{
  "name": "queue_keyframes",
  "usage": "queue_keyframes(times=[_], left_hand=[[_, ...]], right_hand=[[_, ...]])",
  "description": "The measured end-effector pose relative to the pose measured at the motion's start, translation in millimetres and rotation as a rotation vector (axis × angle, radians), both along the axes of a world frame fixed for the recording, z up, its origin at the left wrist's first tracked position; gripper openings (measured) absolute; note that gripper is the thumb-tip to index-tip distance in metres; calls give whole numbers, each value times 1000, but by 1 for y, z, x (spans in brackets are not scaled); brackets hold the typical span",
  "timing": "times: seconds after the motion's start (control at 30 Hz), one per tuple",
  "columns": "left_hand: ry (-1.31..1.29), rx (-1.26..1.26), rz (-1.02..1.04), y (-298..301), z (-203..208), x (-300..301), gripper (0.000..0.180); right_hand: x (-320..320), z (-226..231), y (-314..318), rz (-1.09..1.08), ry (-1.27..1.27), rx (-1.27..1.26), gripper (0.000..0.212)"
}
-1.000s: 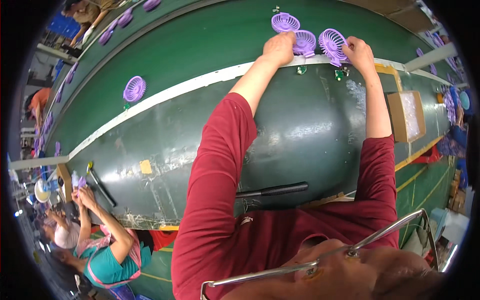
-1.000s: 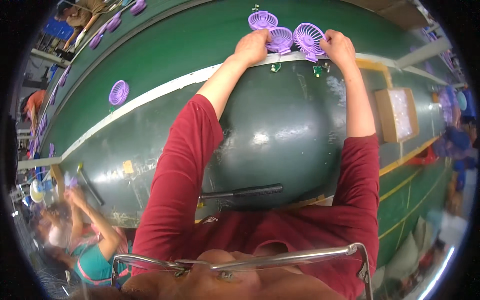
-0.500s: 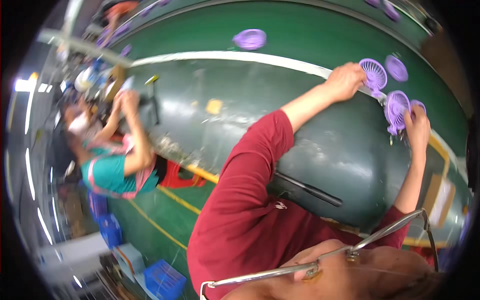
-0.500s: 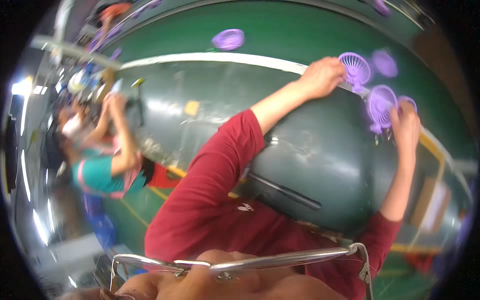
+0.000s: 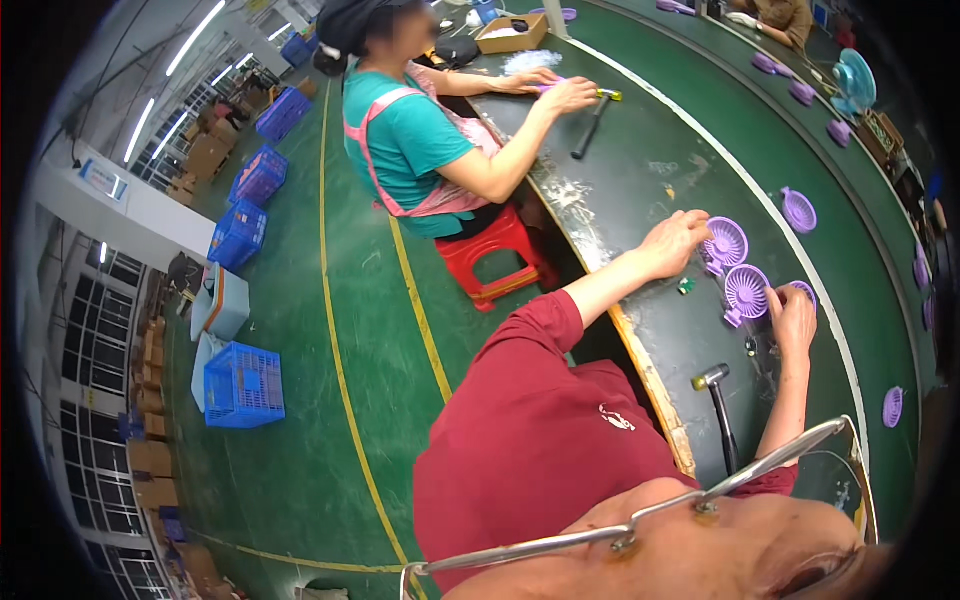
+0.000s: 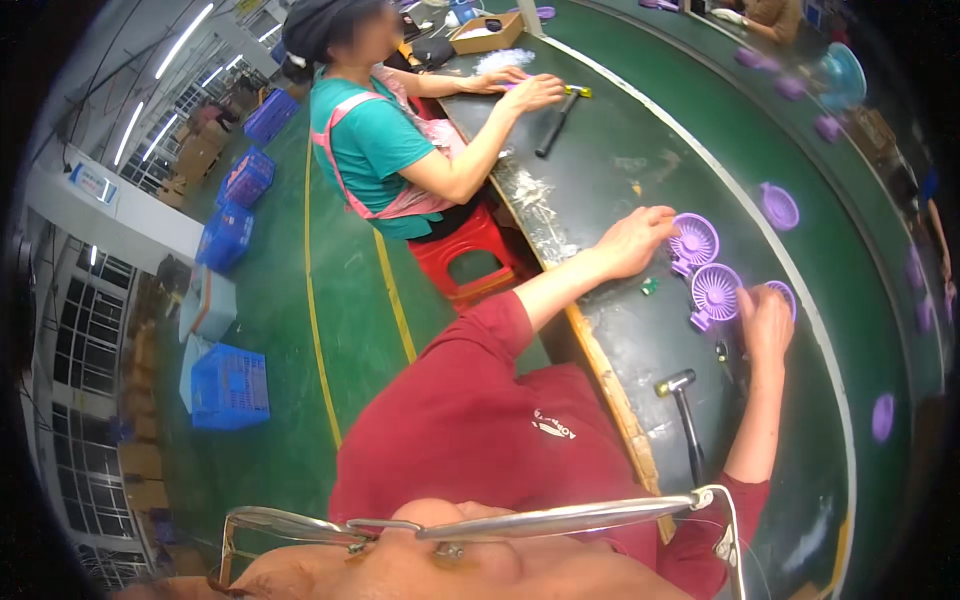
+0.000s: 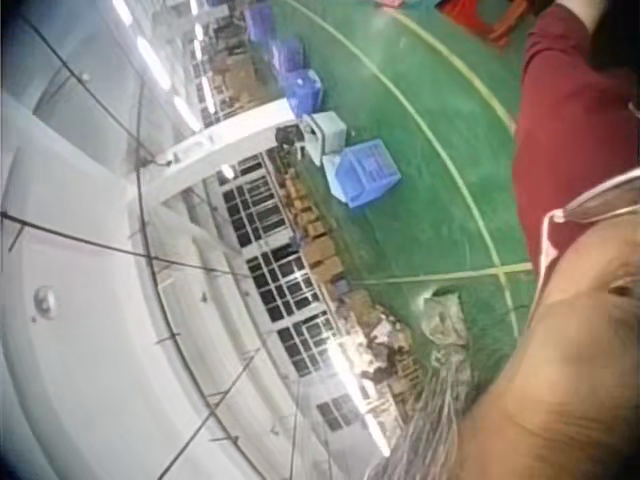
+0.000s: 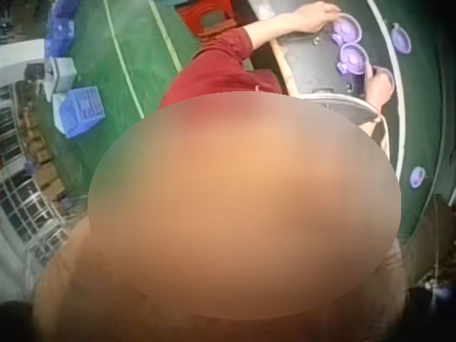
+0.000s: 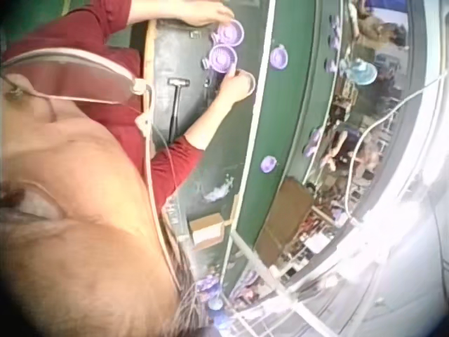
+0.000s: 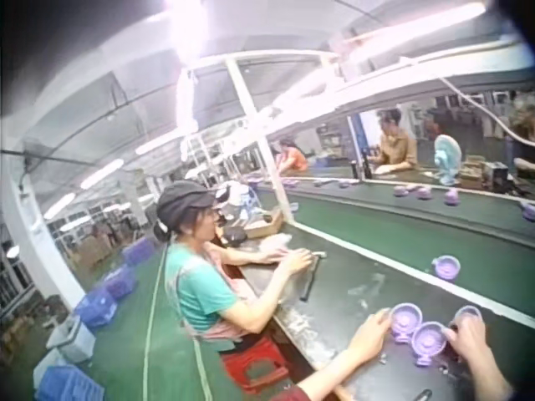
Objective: Assemble small plastic fans by joining housing and motor components at a factory assembly line.
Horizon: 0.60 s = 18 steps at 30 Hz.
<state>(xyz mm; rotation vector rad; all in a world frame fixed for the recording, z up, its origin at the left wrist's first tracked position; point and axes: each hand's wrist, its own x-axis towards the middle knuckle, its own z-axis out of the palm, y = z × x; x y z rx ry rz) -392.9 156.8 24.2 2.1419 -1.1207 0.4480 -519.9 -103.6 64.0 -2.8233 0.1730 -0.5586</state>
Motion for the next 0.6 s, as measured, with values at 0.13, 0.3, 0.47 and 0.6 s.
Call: queue_keyframes(times=[0.13, 0.3, 0.47, 0.6], left_hand=[[-51, -125, -146, -7, 5, -17, 34], [-115, -98, -393, -43, -27, -41, 37], [-108, 78, -363, -51, -37, -37, 42], [-192, 107, -396, -44, -30, -33, 42]], right_hand=[[-3, -11, 8, -34, 94, -10, 25], [-33, -2, 18, -48, 59, 22, 20], [-102, -12, 17, -118, -105, -85, 27], [-174, -47, 38, -258, -97, -118, 30]])
